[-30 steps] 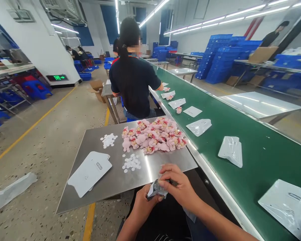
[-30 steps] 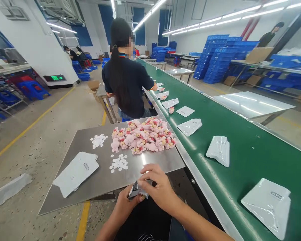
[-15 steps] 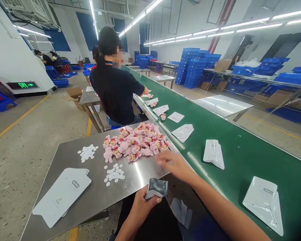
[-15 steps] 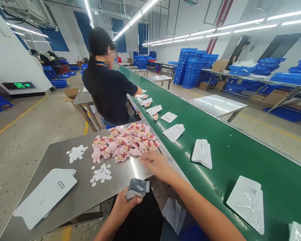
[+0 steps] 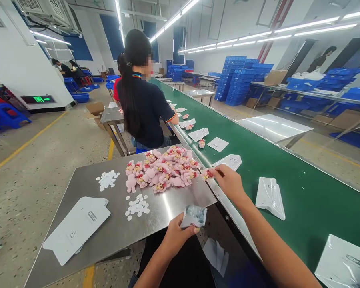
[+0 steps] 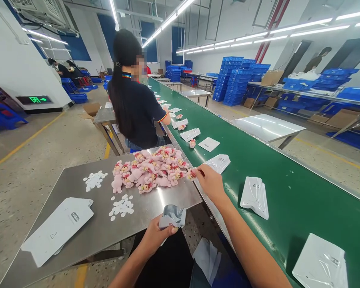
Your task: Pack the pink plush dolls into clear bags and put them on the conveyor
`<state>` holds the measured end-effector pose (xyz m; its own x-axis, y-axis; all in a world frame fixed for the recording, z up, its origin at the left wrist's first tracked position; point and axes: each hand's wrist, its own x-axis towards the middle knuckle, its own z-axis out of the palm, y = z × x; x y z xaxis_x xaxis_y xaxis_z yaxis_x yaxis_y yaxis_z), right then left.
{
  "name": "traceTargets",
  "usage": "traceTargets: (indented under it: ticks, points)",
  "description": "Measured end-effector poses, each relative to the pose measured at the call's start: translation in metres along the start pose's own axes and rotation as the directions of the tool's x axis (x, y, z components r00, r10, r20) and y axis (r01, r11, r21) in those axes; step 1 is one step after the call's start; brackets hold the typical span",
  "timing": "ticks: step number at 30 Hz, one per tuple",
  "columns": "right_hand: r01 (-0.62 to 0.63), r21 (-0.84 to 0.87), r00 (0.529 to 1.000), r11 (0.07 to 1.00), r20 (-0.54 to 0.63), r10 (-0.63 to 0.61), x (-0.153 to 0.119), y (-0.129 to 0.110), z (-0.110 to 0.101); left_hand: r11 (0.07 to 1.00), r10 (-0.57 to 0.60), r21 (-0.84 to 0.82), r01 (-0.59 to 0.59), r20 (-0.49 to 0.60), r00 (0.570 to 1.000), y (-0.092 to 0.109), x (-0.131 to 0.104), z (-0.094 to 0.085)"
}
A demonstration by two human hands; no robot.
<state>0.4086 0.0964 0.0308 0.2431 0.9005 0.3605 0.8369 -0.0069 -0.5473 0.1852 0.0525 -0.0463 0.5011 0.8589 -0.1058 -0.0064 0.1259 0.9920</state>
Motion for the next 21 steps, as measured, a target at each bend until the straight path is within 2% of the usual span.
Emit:
traceTargets:
  ticks: [2, 4, 7, 9, 11, 15, 18, 19, 21]
  points:
    - [0.114, 0.160, 0.993, 0.981, 0.000, -0.116, -0.021, -0.016, -0.022, 1.000, 0.007, -0.020, -0.007, 0.037, 0.999, 0.003, 0.002, 0.005]
    - [0.184, 0.249, 0.969, 0.951, 0.119, -0.218, -0.041, -0.031, -0.037, 0.999, 0.013, -0.033, -0.010, 0.070, 0.997, 0.005, 0.002, 0.010]
    - [0.337, 0.182, 0.867, 0.924, 0.322, -0.380, -0.065, -0.047, -0.045, 0.999, 0.033, -0.046, -0.027, 0.132, 0.991, 0.008, -0.002, 0.016]
    - [0.442, 0.145, 0.789, 0.885, 0.407, -0.460, -0.078, -0.050, -0.043, 0.998, 0.053, -0.031, -0.048, 0.170, 0.984, 0.010, -0.005, 0.020]
    - [0.498, 0.132, 0.731, 0.857, 0.468, -0.497, -0.089, -0.050, -0.039, 0.997, 0.066, 0.015, -0.070, 0.183, 0.981, 0.010, -0.008, 0.026]
    - [0.549, 0.046, 0.686, 0.834, 0.545, -0.482, -0.108, -0.047, -0.040, 0.982, 0.088, 0.153, -0.113, 0.162, 0.983, 0.016, -0.015, 0.035]
    - [0.514, 0.081, 0.691, 0.854, 0.551, -0.468, -0.107, -0.038, -0.057, 0.965, 0.136, 0.174, -0.195, 0.303, 0.943, 0.029, -0.021, 0.031]
    - [0.463, 0.104, 0.716, 0.880, 0.542, -0.440, -0.103, -0.032, -0.065, 0.961, 0.153, 0.167, -0.222, 0.349, 0.925, 0.033, -0.023, 0.026]
    - [0.319, 0.062, 0.834, 0.946, 0.457, -0.311, -0.095, -0.011, -0.080, 0.941, 0.184, 0.208, -0.267, 0.347, 0.920, 0.037, -0.022, 0.014]
